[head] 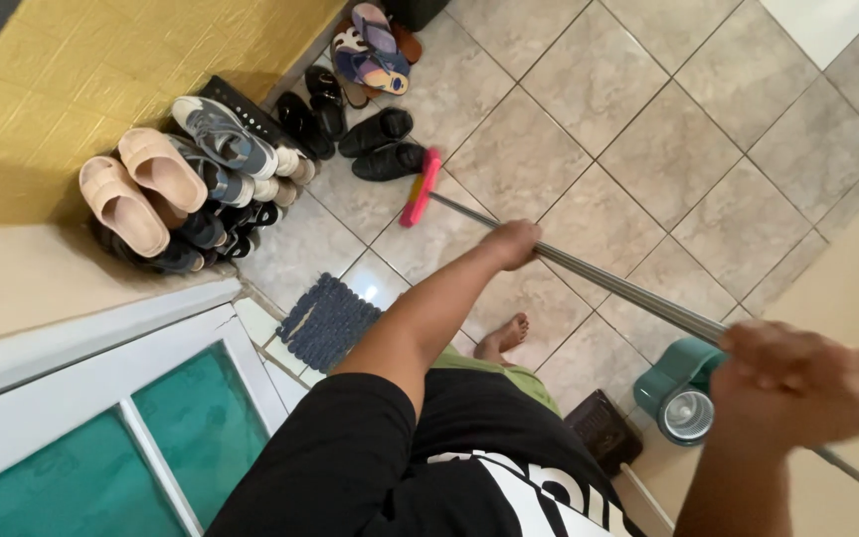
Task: Sweeping a tiled floor area using a broom
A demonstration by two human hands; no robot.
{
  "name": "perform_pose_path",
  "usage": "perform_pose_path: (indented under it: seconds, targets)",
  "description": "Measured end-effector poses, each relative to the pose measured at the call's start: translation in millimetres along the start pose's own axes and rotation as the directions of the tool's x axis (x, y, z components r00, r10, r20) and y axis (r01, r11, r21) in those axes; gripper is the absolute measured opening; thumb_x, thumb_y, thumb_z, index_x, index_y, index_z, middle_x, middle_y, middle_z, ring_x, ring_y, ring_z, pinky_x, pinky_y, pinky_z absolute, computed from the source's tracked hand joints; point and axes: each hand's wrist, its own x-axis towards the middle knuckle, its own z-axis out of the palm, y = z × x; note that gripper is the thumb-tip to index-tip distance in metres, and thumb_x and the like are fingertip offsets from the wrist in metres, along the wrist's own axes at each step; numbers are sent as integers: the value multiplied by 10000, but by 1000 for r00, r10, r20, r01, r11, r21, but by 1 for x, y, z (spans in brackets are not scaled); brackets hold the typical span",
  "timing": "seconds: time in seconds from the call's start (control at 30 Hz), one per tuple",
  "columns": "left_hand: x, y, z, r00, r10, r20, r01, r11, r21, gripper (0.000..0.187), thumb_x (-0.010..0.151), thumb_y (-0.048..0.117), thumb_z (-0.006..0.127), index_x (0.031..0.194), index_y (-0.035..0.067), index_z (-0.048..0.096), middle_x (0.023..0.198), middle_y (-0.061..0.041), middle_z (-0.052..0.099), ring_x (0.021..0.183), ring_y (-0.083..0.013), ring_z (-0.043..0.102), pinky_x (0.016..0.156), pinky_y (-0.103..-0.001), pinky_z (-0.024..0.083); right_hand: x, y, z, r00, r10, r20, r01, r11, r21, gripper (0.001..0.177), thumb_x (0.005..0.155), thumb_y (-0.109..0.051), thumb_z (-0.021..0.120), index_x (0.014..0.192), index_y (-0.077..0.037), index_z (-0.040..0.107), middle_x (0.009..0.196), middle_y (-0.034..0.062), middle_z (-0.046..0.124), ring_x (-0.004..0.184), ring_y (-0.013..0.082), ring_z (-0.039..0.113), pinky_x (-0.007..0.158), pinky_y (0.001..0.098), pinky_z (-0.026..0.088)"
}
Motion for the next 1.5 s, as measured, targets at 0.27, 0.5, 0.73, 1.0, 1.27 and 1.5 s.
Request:
perform_pose_path:
  seconds: [0.27,0.5,0.73,1.0,1.27,1.5]
  targets:
    - [-31,-66,-15,982,-151,-113,154,988,21,317,942,354,673,1059,60,659,1116,-194,685,1044,-425,660,852,-526,539,-31,77,6,985,170,-25,-161,963,217,382,914,-28,200,550,-144,222,467,68,199,379,254,343,421,355,349]
    - [-54,-81,-12,967,-243,-75,247,968,49,321,946,345,670,1090,59,652,1157,-189,645,1086,-414,636,892,-522,536,-32,84,13,906,423,4,-385,822,419,384,958,-120,332,584,-160,250,499,34,233,439,230,348,531,397,383]
    - [-91,-24,-17,948,-317,-14,316,949,-17,308,942,366,648,1075,89,664,1164,-153,673,1088,-400,658,823,-540,565,0,32,14,952,299,65,-305,906,293,255,813,-1,169,652,-174,75,494,55,81,350,229,161,393,365,162]
    - [-42,-31,30,948,-319,-5,317,944,-94,251,935,272,657,1101,84,675,1211,-183,644,1186,-412,594,933,-521,535,-28,55,-6,932,362,7,-348,890,294,316,852,20,224,601,-152,139,500,48,149,394,218,209,443,377,275]
    - [-5,12,3,981,-186,-56,182,980,-78,256,958,325,680,1067,94,663,1171,-168,653,1113,-400,639,840,-527,544,-10,56,-49,824,-503,262,566,745,-352,273,1078,215,439,988,-18,330,582,147,485,468,204,500,452,365,392]
    - [-72,47,-6,965,-261,39,263,963,-65,255,969,304,647,1055,71,702,1154,-173,691,1082,-388,667,815,-511,573,-21,69,-84,991,-93,96,109,979,-175,324,981,-41,421,709,-127,267,539,36,305,429,183,251,534,390,239]
